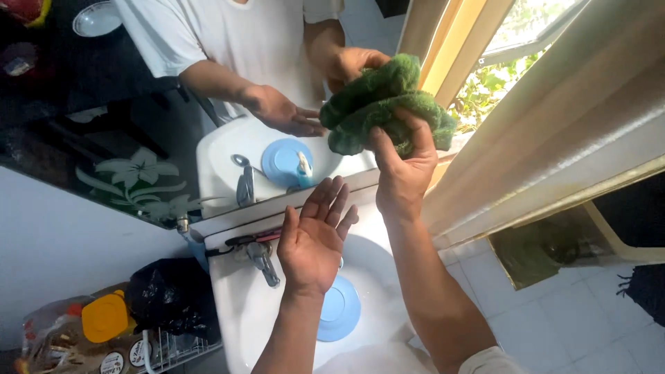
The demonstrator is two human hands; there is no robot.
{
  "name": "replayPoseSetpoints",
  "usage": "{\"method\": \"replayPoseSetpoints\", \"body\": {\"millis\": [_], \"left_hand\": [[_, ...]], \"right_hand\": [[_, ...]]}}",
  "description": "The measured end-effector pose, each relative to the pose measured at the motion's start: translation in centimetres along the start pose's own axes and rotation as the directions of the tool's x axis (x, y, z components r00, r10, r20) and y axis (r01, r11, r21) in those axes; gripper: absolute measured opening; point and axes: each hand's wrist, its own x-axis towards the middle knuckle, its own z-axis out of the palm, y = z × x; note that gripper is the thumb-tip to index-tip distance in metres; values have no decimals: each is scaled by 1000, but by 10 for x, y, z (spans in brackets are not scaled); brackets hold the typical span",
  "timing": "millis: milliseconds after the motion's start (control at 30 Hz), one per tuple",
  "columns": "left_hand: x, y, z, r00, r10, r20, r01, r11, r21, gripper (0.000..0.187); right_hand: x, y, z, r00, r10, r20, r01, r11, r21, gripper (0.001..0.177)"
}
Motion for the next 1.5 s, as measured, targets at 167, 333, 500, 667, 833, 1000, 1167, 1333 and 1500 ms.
{"method": "replayPoseSetpoints", "body": {"millis": [167,333,500,667,833,1000,1167,1333,1500], "left_hand": [[-5,1,-6,999,13,-45,-11,999,36,82],[-8,-3,-16,999,0,-38,1,1000,29,84],[-11,-1,-12,999,19,-33,-18,999,29,82],[-11,7,1,999,40,-20,-40,999,17,79],[-5,7,-4,998,49,-42,-48,999,24,81],[-6,-4,-23,995,16,-103,-15,1000,11,83],[-12,3,-17,995,31,-96,-32,999,-2,83],[-17,16,3,995,86,-42,-86,996,-5,81],[-21,22,20,995,99,-10,-99,995,-19,80]], "right_hand": [[-21,65,-45,998,-29,-56,22,992,-124,31],[-43,100,-73,980,123,-155,-153,968,-201,28],[-37,72,-48,959,239,-152,-264,947,-181,29],[-21,15,3,992,127,0,-127,992,-13,31],[-26,34,-10,988,148,48,-152,985,87,31],[-54,89,-56,946,309,-99,-324,916,-236,31],[-50,74,-37,923,369,-109,-383,907,-177,32],[-30,23,9,916,398,-53,-399,917,3,34],[-22,1,27,958,270,93,-282,947,154,38]]}}
